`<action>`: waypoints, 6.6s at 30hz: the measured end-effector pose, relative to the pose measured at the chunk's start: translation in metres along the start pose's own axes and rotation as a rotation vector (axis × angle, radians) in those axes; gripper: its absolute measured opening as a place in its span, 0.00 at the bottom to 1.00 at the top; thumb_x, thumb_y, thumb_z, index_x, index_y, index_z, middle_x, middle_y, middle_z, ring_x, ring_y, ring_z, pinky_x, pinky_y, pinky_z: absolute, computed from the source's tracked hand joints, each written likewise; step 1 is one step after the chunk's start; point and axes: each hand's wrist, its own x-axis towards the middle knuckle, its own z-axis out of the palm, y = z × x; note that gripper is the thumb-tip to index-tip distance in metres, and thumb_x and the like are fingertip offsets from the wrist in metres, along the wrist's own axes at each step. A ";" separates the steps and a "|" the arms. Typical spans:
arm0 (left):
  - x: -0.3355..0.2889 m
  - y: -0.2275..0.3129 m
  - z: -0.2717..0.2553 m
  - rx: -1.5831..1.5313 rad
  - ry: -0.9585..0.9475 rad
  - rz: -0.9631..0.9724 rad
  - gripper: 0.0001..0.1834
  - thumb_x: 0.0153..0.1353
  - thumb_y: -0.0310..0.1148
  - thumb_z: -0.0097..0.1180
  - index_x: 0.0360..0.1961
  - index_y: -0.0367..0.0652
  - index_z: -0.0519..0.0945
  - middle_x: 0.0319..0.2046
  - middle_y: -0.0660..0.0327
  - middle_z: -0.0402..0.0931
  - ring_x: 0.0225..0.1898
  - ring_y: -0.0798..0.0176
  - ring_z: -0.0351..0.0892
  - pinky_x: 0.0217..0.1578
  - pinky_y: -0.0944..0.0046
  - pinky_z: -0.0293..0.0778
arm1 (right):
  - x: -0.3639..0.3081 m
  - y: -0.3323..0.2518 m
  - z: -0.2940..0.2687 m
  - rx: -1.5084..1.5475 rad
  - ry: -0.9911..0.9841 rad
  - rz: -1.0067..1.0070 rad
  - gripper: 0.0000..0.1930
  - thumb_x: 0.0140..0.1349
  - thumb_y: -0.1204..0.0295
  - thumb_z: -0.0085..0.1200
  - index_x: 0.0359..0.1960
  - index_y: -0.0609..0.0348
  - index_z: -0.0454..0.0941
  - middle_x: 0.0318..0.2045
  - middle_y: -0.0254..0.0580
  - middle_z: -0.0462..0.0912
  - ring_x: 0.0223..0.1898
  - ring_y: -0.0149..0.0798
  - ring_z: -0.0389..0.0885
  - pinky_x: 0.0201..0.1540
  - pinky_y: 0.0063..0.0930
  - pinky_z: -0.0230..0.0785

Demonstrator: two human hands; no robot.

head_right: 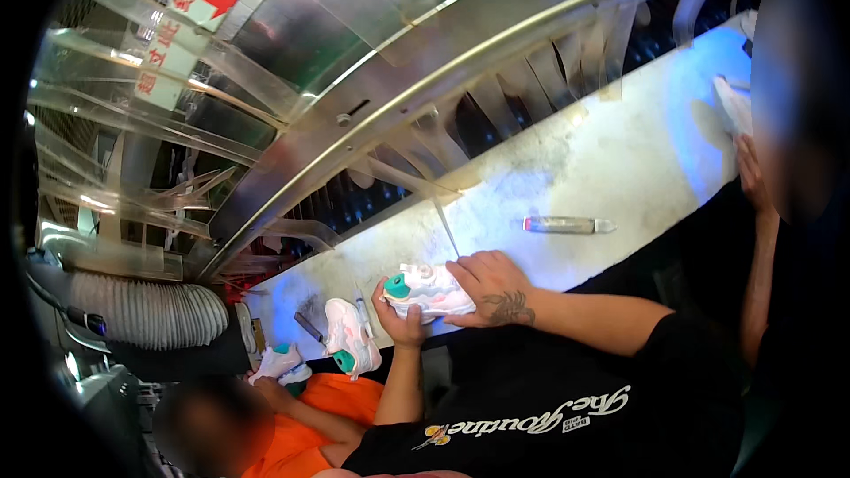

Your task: The person cleans a white sneaker with a teal sole using a white cloth and a utility knife. They wipe the shoe's surface, scrape the sole, and apply a substance from a small bottle. The person handles the shoe one at a time, rotating it to access different areas.

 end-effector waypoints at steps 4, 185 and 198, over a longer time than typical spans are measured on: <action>0.003 0.004 0.001 -0.051 -0.022 -0.035 0.54 0.63 0.55 0.72 0.76 0.28 0.62 0.61 0.46 0.75 0.62 0.51 0.78 0.67 0.51 0.74 | 0.000 -0.006 -0.002 -0.070 -0.008 0.000 0.48 0.57 0.35 0.72 0.65 0.67 0.79 0.54 0.54 0.85 0.54 0.55 0.84 0.60 0.49 0.73; -0.009 0.004 0.008 -0.657 -0.296 -0.210 0.05 0.69 0.17 0.66 0.43 0.35 0.85 0.54 0.52 0.83 0.61 0.55 0.82 0.68 0.52 0.74 | -0.063 0.011 -0.042 -0.159 0.321 -0.009 0.25 0.43 0.64 0.77 0.43 0.59 0.82 0.42 0.46 0.81 0.44 0.52 0.80 0.47 0.43 0.75; -0.002 0.013 0.027 -0.827 -0.290 -0.316 0.06 0.72 0.25 0.66 0.43 0.39 0.80 0.56 0.54 0.80 0.58 0.60 0.78 0.66 0.56 0.72 | -0.058 0.011 -0.043 -0.170 0.329 -0.043 0.25 0.43 0.64 0.77 0.41 0.60 0.82 0.40 0.48 0.81 0.41 0.53 0.80 0.45 0.44 0.75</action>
